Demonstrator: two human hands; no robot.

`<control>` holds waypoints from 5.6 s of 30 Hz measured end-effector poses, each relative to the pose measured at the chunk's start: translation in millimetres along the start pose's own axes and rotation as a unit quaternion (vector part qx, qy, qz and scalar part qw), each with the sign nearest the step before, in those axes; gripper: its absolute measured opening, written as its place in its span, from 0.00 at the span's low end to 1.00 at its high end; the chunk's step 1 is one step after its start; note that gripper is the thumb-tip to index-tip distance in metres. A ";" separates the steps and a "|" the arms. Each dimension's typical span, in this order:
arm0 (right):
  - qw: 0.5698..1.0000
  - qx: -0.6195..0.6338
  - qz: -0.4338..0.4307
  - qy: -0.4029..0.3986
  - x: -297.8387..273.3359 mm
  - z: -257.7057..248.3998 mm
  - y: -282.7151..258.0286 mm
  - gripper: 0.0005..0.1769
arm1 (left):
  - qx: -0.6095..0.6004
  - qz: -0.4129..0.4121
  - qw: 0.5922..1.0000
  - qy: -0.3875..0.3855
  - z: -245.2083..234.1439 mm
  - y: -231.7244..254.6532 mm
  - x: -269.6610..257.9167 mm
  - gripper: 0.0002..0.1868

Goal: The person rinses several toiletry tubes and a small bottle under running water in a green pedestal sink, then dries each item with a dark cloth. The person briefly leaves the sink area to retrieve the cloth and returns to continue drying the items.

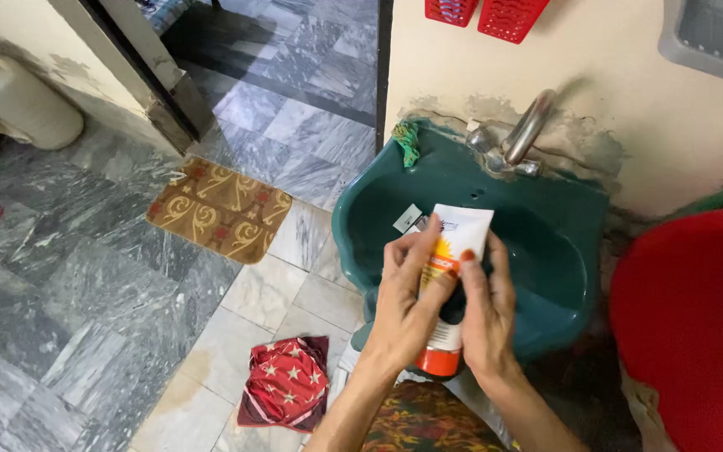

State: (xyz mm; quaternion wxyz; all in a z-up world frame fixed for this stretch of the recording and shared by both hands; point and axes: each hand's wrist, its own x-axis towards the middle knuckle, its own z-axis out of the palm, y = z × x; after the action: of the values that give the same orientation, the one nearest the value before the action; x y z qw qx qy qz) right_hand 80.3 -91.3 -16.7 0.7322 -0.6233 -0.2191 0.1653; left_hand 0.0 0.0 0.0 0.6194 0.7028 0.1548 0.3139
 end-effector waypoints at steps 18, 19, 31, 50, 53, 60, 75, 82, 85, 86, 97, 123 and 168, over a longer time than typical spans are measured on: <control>0.983 -0.007 -0.058 0.174 -15.4 2.2 8.1 0.16 | -0.302 -0.139 0.939 -0.082 -4.8 -3.1 -9.2 0.45; 0.980 -0.049 -0.069 0.180 -16.4 2.6 6.2 0.15 | -0.294 -0.145 0.941 -0.082 -4.7 -2.5 -9.1 0.45; 0.912 -0.297 -0.282 0.020 -45.0 9.3 -16.0 0.24 | -0.341 -0.088 0.933 -0.071 -2.3 -7.7 1.7 0.41; 0.919 -0.342 -0.192 -0.029 5.1 7.3 -30.4 0.31 | -0.169 -0.037 0.981 -0.086 -1.7 -14.4 -4.6 0.32; 0.927 -0.325 -0.187 -0.017 7.0 7.8 -28.9 0.32 | -0.175 -0.061 0.978 -0.099 -5.0 -10.4 -2.0 0.31; 0.920 -0.333 -0.201 -0.052 6.3 8.8 -31.5 0.31 | -0.365 -0.178 0.911 -0.074 -8.9 -2.7 6.6 0.29; 0.886 -0.321 -0.288 -0.169 -32.1 8.1 -24.6 0.19 | -0.428 -0.246 0.869 0.045 -20.2 -12.0 23.2 0.27; 0.891 -0.321 -0.284 -0.148 -34.5 8.1 -24.9 0.20 | -0.467 -0.255 0.847 0.001 -22.4 -36.1 16.8 0.19; 0.889 -0.328 -0.296 -0.123 -26.2 11.6 -31.8 0.21 | -0.487 -0.252 0.836 -0.005 -18.7 -37.2 16.3 0.18; 0.887 -0.331 -0.302 -0.113 -22.5 12.6 -33.8 0.21 | -0.481 -0.244 0.842 -0.005 -17.9 -36.7 16.6 0.18; 0.910 -0.312 -0.265 -0.060 5.1 20.9 -47.0 0.24 | -0.440 -0.246 0.864 0.014 -7.3 -16.2 13.8 0.16; 0.913 -0.267 -0.247 -0.186 -34.2 4.5 -35.8 0.21 | -0.418 -0.231 0.868 0.134 -12.4 -29.1 26.8 0.22; 0.987 0.012 0.151 -0.046 10.0 -40.0 -10.4 0.28 | -0.020 -0.232 0.963 0.134 62.2 -1.2 35.7 0.27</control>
State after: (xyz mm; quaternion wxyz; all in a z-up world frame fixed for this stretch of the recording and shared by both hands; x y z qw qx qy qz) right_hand 109.6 -121.5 -10.4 0.6954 -0.6323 -0.1541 0.3049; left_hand 66.5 -26.2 5.5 0.6625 0.5867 0.3890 0.2561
